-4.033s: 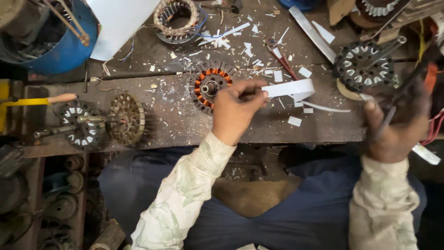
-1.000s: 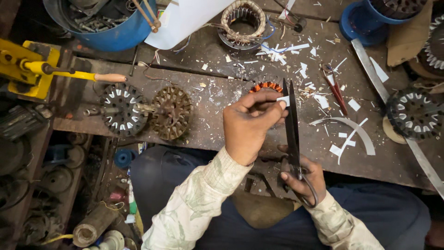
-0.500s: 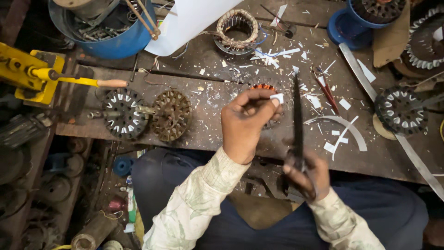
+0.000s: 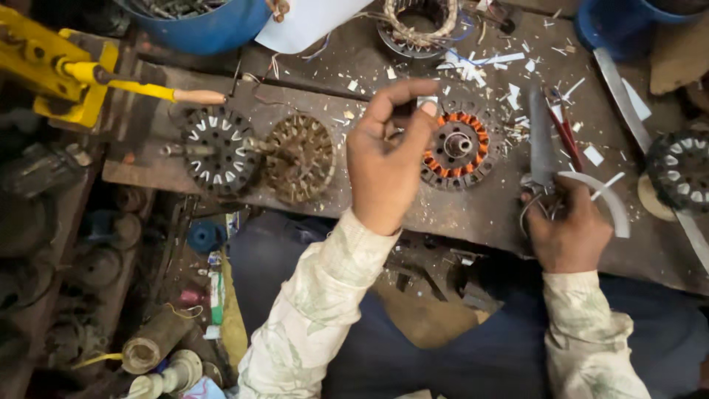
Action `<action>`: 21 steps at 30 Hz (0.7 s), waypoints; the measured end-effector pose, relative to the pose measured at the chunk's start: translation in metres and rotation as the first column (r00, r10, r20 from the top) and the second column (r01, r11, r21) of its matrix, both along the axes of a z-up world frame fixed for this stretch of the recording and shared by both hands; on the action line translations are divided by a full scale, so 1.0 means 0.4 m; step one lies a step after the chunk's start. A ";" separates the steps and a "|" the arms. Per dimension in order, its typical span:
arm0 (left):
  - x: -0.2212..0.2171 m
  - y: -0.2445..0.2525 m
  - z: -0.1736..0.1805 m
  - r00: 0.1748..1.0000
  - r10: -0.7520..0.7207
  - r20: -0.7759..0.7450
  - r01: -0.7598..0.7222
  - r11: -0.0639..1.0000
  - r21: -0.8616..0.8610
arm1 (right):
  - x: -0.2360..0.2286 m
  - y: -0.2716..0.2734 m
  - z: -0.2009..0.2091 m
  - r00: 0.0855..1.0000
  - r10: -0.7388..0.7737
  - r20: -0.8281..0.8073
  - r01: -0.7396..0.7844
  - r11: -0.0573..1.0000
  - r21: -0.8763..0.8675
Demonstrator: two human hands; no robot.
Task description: The person sits on the floor and assembles a motor armature by hand. They cut small strips of white insulating material using shears and insert them into the slots of the copper-wound rotor. The person repeatedly picks up the rotor, places the strips, and adjusts the components.
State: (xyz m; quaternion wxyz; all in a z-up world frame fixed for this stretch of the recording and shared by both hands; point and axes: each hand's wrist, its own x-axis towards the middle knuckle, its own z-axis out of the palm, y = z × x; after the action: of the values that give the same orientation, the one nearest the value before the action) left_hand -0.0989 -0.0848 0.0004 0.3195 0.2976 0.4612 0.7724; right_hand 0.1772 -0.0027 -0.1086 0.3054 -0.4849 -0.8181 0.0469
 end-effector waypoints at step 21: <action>0.041 0.028 -0.028 0.906 -0.259 -0.334 0.186 0.954 -0.233 | -0.176 0.013 0.261 0.925 0.295 -0.239 -0.330 0.936 -0.122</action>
State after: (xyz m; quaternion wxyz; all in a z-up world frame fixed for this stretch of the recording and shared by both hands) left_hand -0.0824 -0.0735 -0.0107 0.3435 0.4522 0.5485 0.6137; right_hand 0.1068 0.0025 -0.0041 0.3413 -0.3630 -0.8404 0.2131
